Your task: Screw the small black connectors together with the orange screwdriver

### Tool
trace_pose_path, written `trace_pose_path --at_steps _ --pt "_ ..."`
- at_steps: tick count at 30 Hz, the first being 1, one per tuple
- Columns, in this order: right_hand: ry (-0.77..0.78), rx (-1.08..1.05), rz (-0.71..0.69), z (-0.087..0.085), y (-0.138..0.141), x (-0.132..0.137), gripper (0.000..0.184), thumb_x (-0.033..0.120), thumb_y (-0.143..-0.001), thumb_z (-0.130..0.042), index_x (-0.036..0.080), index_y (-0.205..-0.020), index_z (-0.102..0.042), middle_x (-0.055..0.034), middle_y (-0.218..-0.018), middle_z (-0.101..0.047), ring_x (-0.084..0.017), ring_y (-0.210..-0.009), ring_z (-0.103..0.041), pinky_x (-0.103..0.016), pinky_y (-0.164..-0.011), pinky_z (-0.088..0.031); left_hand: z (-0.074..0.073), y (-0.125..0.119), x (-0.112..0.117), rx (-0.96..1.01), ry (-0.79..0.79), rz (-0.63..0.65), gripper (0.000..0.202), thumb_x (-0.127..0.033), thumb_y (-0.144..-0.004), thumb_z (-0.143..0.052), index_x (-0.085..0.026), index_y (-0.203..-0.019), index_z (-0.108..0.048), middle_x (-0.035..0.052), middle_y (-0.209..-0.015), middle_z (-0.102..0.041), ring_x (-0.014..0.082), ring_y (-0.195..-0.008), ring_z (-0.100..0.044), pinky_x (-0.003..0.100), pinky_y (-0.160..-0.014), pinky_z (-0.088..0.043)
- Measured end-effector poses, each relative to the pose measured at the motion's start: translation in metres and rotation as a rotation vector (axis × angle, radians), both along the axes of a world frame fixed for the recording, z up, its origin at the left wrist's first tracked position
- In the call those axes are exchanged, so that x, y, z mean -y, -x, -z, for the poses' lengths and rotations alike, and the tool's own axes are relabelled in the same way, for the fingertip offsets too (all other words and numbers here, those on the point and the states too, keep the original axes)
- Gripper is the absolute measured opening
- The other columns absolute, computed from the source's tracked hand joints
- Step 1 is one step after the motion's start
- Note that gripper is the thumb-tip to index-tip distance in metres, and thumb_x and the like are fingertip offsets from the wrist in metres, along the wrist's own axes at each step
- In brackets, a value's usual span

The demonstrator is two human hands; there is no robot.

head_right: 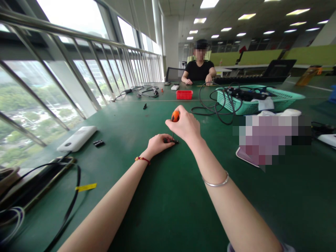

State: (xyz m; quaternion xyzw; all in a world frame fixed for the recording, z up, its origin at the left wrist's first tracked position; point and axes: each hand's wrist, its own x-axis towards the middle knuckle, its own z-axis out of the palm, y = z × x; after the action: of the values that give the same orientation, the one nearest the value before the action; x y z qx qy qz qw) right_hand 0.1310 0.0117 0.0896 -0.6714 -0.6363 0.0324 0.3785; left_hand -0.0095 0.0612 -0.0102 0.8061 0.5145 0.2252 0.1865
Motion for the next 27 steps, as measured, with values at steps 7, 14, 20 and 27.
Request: trace_pose_path --at_steps 7,14,20,27 --pt "0.021 0.042 0.025 0.006 0.0002 -0.0047 0.027 0.051 -0.075 -0.052 0.025 -0.069 -0.056 -0.0009 -0.067 -0.061 -0.02 -0.066 -0.057 -0.027 -0.055 -0.032 -0.0022 -0.0009 0.0013 0.004 0.009 -0.008 0.026 -0.045 -0.073 -0.063 -0.029 -0.092 -0.071 -0.0057 -0.085 -0.071 0.014 -0.078 -0.064 0.022 -0.063 -0.042" --pt "-0.008 0.023 0.011 0.0032 0.0006 -0.0012 0.025 0.048 -0.069 -0.058 0.026 -0.082 -0.056 0.0008 -0.073 -0.063 -0.018 -0.064 -0.055 -0.026 -0.054 -0.031 -0.0055 -0.0017 0.0037 0.006 0.022 -0.009 0.026 -0.045 -0.073 -0.062 -0.029 -0.091 -0.071 -0.0053 -0.085 -0.071 0.0142 -0.078 -0.064 0.022 -0.064 -0.042" --pt "-0.011 0.021 0.026 0.0051 0.0008 -0.0026 0.03 0.052 -0.076 -0.051 0.024 -0.066 -0.057 -0.0006 -0.065 -0.061 -0.019 -0.064 -0.055 -0.027 -0.054 -0.031 -0.005 -0.0016 0.0031 -0.003 0.026 -0.011 0.026 -0.045 -0.073 -0.063 -0.029 -0.092 -0.071 -0.0053 -0.087 -0.072 0.0147 -0.081 -0.064 0.022 -0.066 -0.044" --pt "-0.035 -0.007 -0.018 0.0033 0.0005 -0.0021 0.022 0.042 -0.067 -0.06 0.025 -0.079 -0.052 0.0016 -0.072 -0.063 -0.017 -0.064 -0.055 -0.026 -0.053 -0.031 -0.0035 -0.0014 0.0027 0.003 0.006 -0.004 0.024 -0.044 -0.073 -0.064 -0.029 -0.092 -0.071 -0.0056 -0.084 -0.071 0.0144 -0.078 -0.065 0.022 -0.066 -0.045"
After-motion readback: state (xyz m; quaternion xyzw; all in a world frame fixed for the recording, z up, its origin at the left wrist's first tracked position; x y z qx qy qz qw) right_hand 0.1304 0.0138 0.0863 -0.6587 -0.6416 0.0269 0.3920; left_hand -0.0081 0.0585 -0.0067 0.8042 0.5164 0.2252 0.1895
